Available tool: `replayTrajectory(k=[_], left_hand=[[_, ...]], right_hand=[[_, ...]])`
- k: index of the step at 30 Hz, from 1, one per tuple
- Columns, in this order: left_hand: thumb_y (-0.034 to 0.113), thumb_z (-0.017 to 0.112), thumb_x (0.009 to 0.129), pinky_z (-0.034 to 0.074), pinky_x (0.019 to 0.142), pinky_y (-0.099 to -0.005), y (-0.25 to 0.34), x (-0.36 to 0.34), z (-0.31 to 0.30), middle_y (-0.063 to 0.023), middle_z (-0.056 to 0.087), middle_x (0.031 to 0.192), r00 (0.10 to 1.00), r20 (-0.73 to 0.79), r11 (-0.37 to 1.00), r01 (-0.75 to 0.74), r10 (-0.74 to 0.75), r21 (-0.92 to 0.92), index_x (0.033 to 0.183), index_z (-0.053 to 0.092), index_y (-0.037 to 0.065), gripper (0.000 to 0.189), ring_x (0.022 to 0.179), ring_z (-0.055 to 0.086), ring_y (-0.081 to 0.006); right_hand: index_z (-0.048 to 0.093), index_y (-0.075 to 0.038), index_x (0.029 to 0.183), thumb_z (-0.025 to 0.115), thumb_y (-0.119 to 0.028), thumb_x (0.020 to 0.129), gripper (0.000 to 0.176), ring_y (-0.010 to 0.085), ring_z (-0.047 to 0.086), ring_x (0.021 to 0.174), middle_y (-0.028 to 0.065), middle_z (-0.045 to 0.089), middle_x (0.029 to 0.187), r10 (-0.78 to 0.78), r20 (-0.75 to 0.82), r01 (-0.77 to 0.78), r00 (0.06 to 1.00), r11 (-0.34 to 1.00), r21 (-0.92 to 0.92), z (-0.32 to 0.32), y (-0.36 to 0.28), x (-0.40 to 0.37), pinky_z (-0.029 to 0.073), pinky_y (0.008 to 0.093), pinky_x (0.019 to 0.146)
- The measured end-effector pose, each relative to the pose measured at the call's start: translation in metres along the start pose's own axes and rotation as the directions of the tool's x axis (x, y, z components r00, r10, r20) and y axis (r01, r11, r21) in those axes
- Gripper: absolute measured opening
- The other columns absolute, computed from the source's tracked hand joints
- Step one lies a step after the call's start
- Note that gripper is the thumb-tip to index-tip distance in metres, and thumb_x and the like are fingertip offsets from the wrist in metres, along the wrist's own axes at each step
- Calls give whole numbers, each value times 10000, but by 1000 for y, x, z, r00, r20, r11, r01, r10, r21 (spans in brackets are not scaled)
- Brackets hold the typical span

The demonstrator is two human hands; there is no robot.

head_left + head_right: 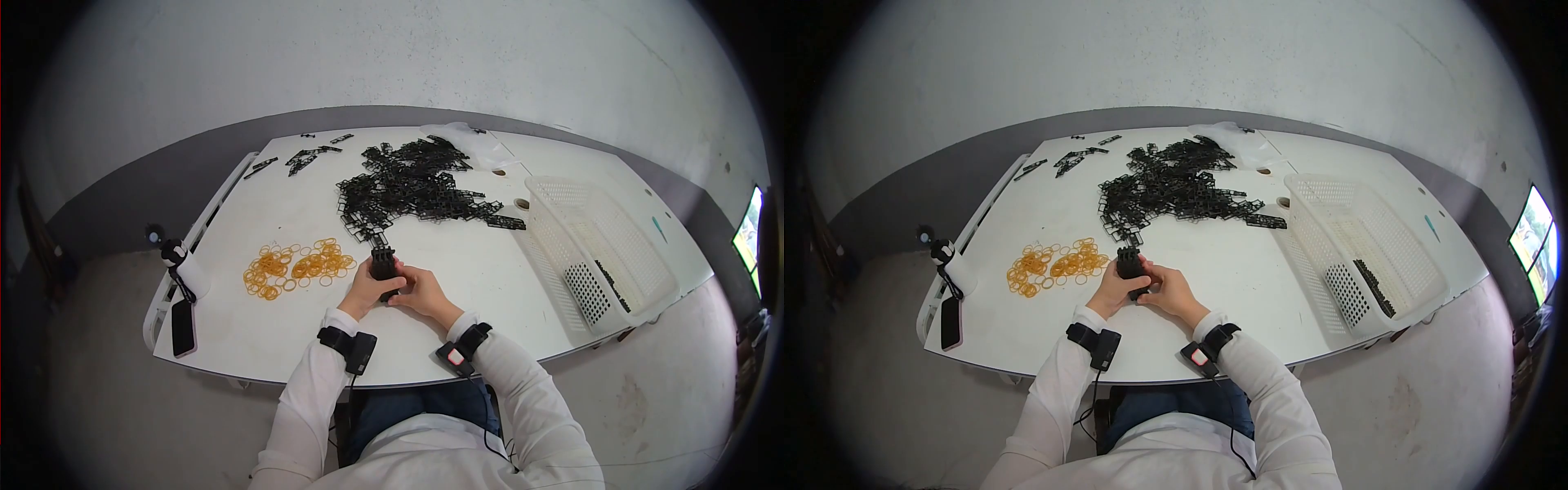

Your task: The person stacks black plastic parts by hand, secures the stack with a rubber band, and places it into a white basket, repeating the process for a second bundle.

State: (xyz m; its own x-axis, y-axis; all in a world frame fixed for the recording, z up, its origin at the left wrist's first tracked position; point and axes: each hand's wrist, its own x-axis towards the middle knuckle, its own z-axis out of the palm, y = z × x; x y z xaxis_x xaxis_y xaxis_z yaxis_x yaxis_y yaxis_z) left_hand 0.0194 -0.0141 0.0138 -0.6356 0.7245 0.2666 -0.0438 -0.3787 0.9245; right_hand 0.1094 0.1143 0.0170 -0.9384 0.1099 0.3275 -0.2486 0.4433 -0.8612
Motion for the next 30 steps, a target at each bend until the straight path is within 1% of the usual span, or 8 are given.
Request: replayTrajectory(k=[6,10,12,18,21,24,28,30], left_hand=[[-62,691,652,485,807,-318,-5,2,0,-67,585,963,1000,-19,1000,-17,16,-20,1000,521,36,400,898,571,-153],[-55,675,654,481,799,-306,-6,3,0,-59,583,955,997,-49,997,-56,58,53,1007,517,37,397,889,569,-139],[-52,666,654,478,788,-293,-9,2,0,-52,583,947,995,-59,989,-68,77,133,1013,513,39,400,881,565,-128],[3,699,647,476,756,-288,-12,2,0,-48,578,953,995,-84,989,-35,47,142,1027,510,36,426,882,564,-136],[68,732,627,478,739,-292,-17,5,-1,-62,583,940,989,-147,977,2,31,215,1018,515,25,450,900,578,-168],[118,719,651,477,734,-313,-17,8,0,-116,594,960,948,-107,818,-198,300,541,1015,526,21,423,877,590,-234],[148,700,671,476,736,-324,-16,7,1,-160,589,983,919,-37,703,-274,393,657,1006,533,24,394,869,586,-275],[139,706,664,477,732,-318,-11,5,5,-147,591,978,935,-29,719,-251,353,648,1013,528,23,408,863,588,-260]], right_hand=[[528,-4,1150,786,-76,562,647,185,594,883,116,611,995,18,37,-16,999,998,-60,-2,12,3,461,289,800],[540,-24,1139,753,-100,614,572,215,572,960,117,587,1053,-143,24,144,990,981,-127,-14,11,1,448,310,827],[547,-32,1125,705,-89,658,496,235,551,1001,122,573,1080,-174,-58,163,983,973,-163,-26,2,2,435,321,849],[550,-30,1098,615,-51,720,385,278,522,1048,124,551,1121,-298,-228,273,927,952,-137,-33,-46,12,419,338,885],[540,-18,1074,594,-47,728,352,302,493,1080,124,532,1143,-630,67,583,774,667,-464,-23,-81,17,426,353,888],[530,-25,1079,589,-60,736,350,309,478,1095,123,521,1160,-635,170,606,754,571,-554,-7,-75,20,426,363,891],[518,-34,1081,578,-72,744,345,308,463,1119,122,511,1179,-617,210,596,759,528,-605,-4,-67,22,423,375,899],[514,-36,1081,574,-74,746,343,305,459,1128,122,509,1183,-600,205,580,773,537,-613,-7,-64,19,422,378,902]])
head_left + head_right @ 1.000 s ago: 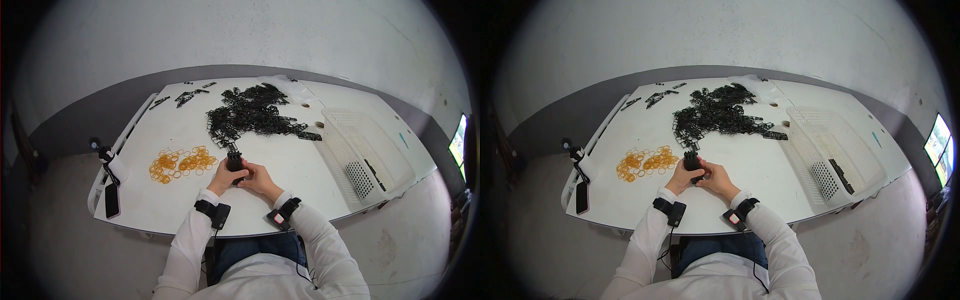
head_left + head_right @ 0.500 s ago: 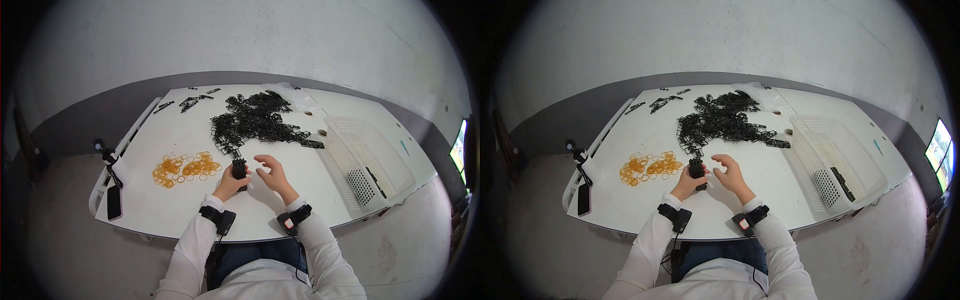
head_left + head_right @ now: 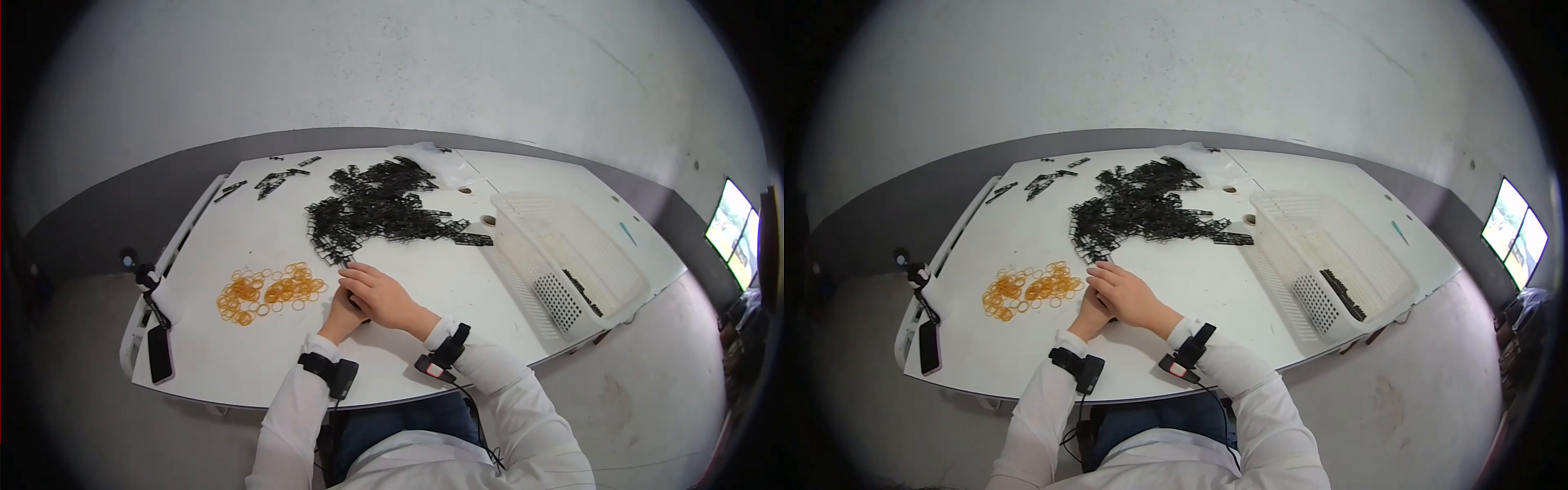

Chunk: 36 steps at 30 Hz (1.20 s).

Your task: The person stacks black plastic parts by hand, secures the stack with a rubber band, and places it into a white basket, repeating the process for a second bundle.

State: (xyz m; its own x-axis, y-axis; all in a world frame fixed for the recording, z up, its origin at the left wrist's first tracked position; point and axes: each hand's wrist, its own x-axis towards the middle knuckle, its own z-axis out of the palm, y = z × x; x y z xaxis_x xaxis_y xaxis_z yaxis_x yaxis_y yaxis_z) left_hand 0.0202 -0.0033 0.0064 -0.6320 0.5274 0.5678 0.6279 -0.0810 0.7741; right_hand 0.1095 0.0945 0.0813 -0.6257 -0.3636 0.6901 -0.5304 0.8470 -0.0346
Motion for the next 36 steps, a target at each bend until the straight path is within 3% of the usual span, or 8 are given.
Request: replayTrajectory(k=[3,7,11,15,21,26,33,36], left_hand=[[122,718,651,478,722,-307,15,-3,-2,-122,596,968,996,46,997,70,-71,22,1026,519,19,437,852,591,-228],[81,725,631,476,723,-282,16,-4,-2,-72,590,937,975,68,902,222,-213,-370,1054,489,19,488,832,579,-161],[11,703,642,459,779,-269,-3,-8,1,-42,558,914,963,132,874,268,-234,-406,1056,467,12,477,841,555,-136],[-9,698,629,457,775,-260,9,-5,1,-31,541,887,958,141,876,286,-250,-389,1049,464,18,481,828,540,-105],[-2,691,640,450,786,-258,8,-4,-1,-29,537,891,954,153,886,296,-257,-358,1061,456,17,483,841,535,-106],[-1,685,645,445,794,-257,5,-5,1,-29,534,894,954,167,881,295,-250,-369,1060,453,24,476,852,530,-106],[-11,687,633,451,776,-259,11,-3,-1,-26,533,882,953,153,865,302,-262,-401,1029,460,32,459,831,532,-107],[-16,688,625,455,764,-262,11,-5,-1,-25,536,871,951,144,850,308,-273,-427,1012,467,37,448,818,535,-107]], right_hand=[[506,-42,1122,574,-94,762,370,302,448,1148,125,503,1197,6,-6,-6,1000,1000,7,1,3,-1,417,364,913],[471,-50,1205,568,-78,781,436,285,432,1174,107,479,1247,16,1,-16,1000,986,164,-14,15,2,412,361,923],[456,-64,1238,615,-133,794,476,292,473,1128,131,468,1259,489,-72,-448,870,842,299,-11,132,-19,375,376,951],[444,-87,1260,582,-380,799,564,353,470,1113,194,439,1268,767,-77,-686,637,517,-511,-17,243,-83,392,402,928],[497,-133,1219,591,-374,741,544,362,460,1116,223,459,1224,953,36,-793,300,270,-547,-29,218,-68,402,419,918],[571,-115,1129,612,-287,705,459,343,500,1070,207,497,1178,933,65,-748,354,324,-580,-21,201,-76,430,399,883],[630,-54,971,647,-142,662,321,318,589,894,160,623,945,738,315,-764,597,643,-58,-23,175,-81,476,356,790],[633,-54,983,671,-174,654,352,300,604,870,159,631,946,791,122,-771,599,611,-180,-40,184,-78,479,356,780]])
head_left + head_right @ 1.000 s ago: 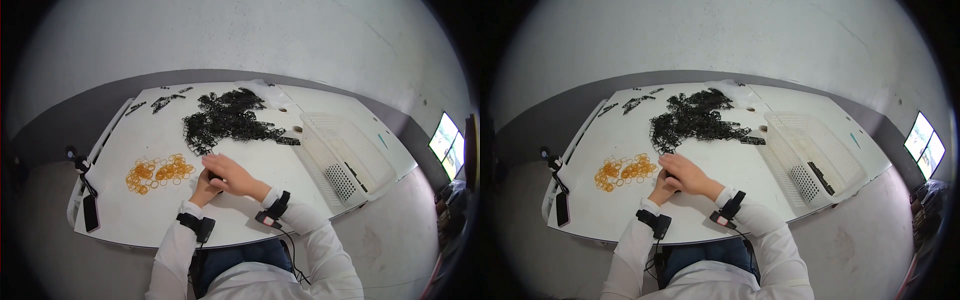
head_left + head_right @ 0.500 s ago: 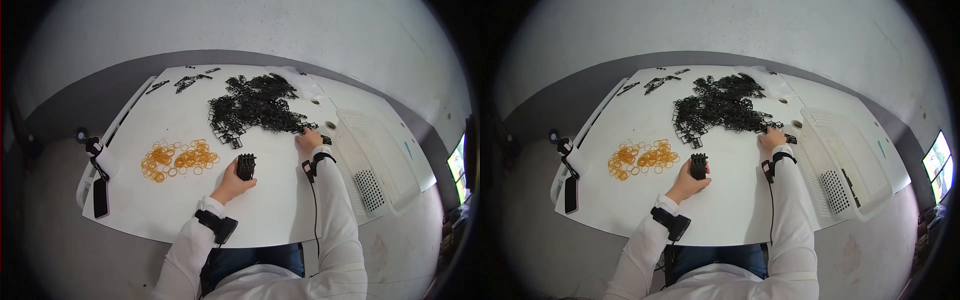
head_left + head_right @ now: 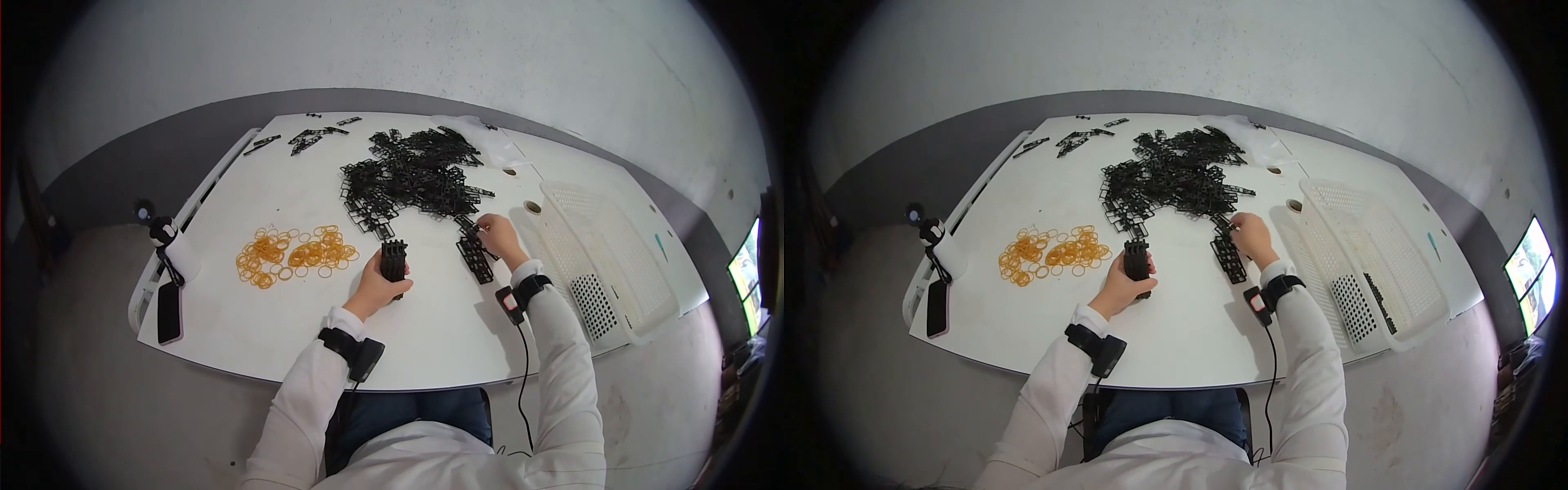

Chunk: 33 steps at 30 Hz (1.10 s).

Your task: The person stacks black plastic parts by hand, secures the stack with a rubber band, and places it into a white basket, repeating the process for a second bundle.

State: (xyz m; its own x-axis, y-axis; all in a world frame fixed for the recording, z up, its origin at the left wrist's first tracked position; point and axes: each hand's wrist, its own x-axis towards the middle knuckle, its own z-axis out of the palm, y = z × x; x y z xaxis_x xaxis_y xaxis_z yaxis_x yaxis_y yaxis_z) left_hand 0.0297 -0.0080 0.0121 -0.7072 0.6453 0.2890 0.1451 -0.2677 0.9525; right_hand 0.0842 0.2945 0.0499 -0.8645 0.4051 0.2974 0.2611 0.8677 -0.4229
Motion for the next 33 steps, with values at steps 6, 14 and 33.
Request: replayTrajectory(k=[6,14,33], left_hand=[[-34,685,613,466,738,-267,1,3,-2,-23,544,846,1000,-19,1000,-16,15,-13,974,486,48,421,800,544,-111],[-66,640,645,467,740,-271,5,4,-3,-21,541,833,991,-119,984,35,-56,-173,967,483,43,375,799,549,-126],[-24,551,730,384,959,-505,-1,10,-17,-93,533,1015,971,-6,513,121,-239,-850,947,474,63,246,1049,505,-251]], right_hand=[[645,-56,926,664,-202,662,302,302,595,874,150,636,899,177,79,-158,981,965,-209,-2,-5,-13,477,370,767],[657,-63,900,702,-261,638,331,303,595,869,148,636,901,-64,85,78,994,980,-185,31,-57,-25,476,375,772],[645,-50,987,660,-178,691,323,252,602,753,139,616,872,-264,-215,278,940,960,35,2,-81,-40,488,334,685]])
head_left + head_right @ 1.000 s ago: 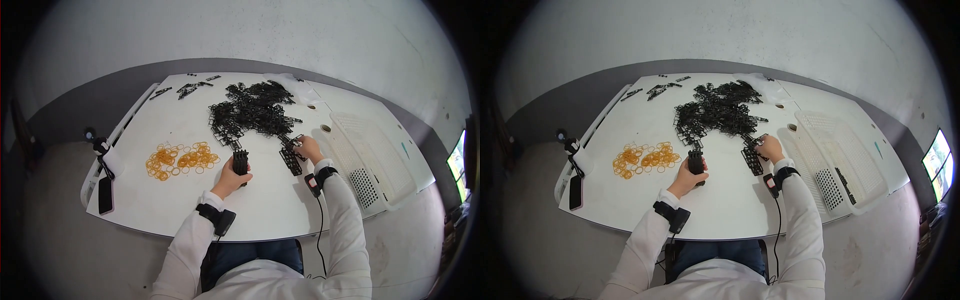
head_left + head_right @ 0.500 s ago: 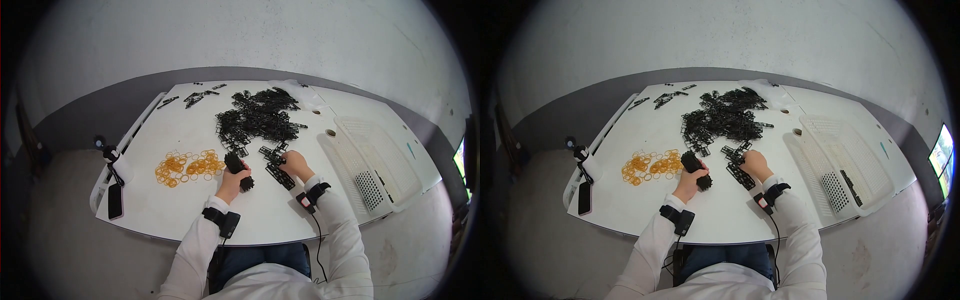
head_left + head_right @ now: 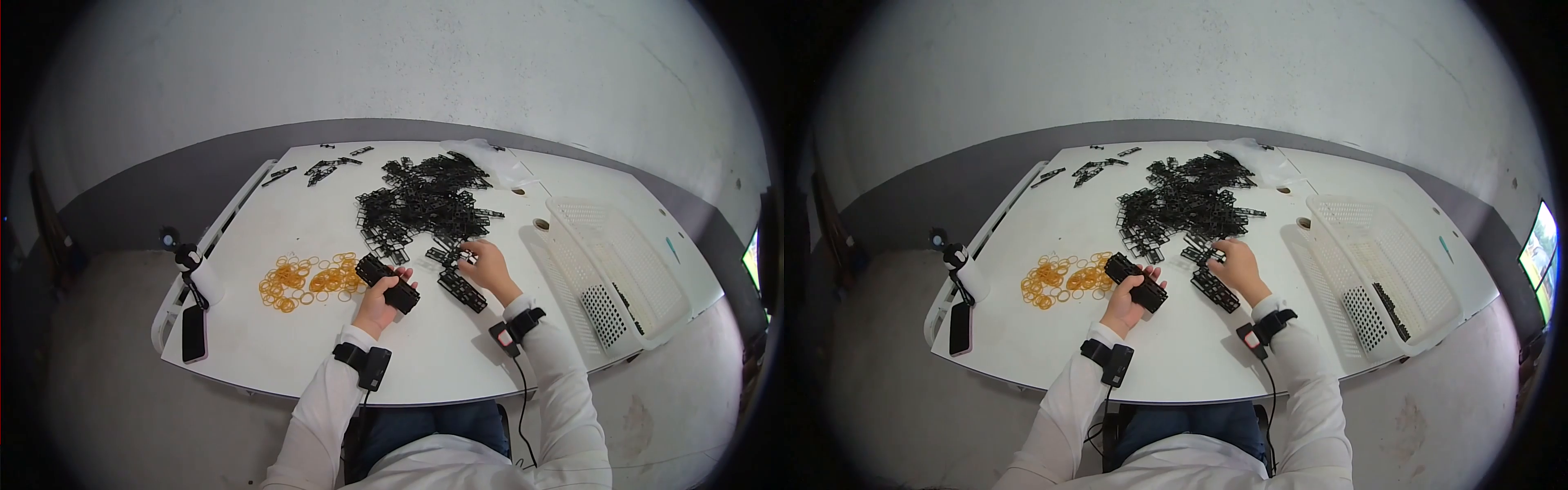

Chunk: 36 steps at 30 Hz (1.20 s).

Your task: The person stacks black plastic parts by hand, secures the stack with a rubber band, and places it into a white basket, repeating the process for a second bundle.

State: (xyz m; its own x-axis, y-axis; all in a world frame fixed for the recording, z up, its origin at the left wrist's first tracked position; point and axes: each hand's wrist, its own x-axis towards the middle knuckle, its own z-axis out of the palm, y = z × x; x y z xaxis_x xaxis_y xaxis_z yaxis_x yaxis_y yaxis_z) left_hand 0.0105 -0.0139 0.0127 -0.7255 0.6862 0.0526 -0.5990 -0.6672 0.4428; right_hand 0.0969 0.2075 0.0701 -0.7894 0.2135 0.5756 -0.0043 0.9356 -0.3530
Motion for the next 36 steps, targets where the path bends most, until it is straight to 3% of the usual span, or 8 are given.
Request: replayTrajectory(k=[1,3,7,10,15,18,22,36], left_hand=[[-18,551,735,381,960,-510,0,-1,0,-97,535,1030,1000,29,1000,-8,8,7,947,476,64,240,1061,501,-255],[-4,551,744,377,968,-496,1,-4,1,-101,532,1049,997,80,1000,-7,6,16,974,480,59,249,1073,495,-255],[32,555,776,377,974,-439,0,-5,-2,-104,528,1098,984,175,997,24,-36,72,1050,495,44,281,1086,489,-242],[50,564,806,399,952,-382,2,-1,-8,-93,527,1119,987,145,989,50,-70,138,1097,507,30,297,1065,500,-220],[171,601,829,369,977,-350,1,-5,-7,-93,510,1163,979,197,982,13,-50,187,1180,469,12,408,1117,467,-217],[239,619,821,328,1015,-356,0,-8,2,-103,483,1215,969,244,964,-34,-32,264,1225,430,2,505,1168,428,-230],[211,619,829,370,972,-340,0,-4,-2,-81,514,1157,964,261,968,-23,-44,249,1178,467,4,434,1102,474,-200],[214,634,817,336,1004,-345,0,-4,-5,-65,492,1176,950,313,966,-73,-9,249,1130,467,48,392,1129,449,-198]], right_hand=[[645,-50,987,660,-178,691,323,252,602,753,139,616,872,-3,1,3,1000,1000,3,-1,-11,-2,488,334,685],[639,-43,998,639,-130,723,288,185,588,709,112,598,876,44,48,-61,998,900,432,2,-40,-12,484,285,613],[628,-45,1027,619,-102,752,282,142,574,692,98,588,909,-89,58,58,994,915,400,0,-85,-28,472,249,571],[601,-36,1059,620,-154,756,325,249,590,807,144,594,966,-81,85,32,993,883,468,6,-97,-32,487,315,683],[576,-47,1109,601,-135,778,343,277,577,826,157,572,1023,-139,7,112,990,830,546,12,-104,-40,481,326,714],[574,-55,1120,591,-125,786,341,303,552,879,158,563,1038,-275,-131,305,952,856,417,24,-101,-42,458,350,774],[564,-85,1146,586,-97,798,349,294,505,999,122,534,1151,-260,-50,259,964,884,389,27,-99,-46,405,359,869],[584,-124,1130,608,-129,768,362,292,512,876,116,543,1018,-313,-100,327,944,868,373,34,-96,-49,428,369,773]])
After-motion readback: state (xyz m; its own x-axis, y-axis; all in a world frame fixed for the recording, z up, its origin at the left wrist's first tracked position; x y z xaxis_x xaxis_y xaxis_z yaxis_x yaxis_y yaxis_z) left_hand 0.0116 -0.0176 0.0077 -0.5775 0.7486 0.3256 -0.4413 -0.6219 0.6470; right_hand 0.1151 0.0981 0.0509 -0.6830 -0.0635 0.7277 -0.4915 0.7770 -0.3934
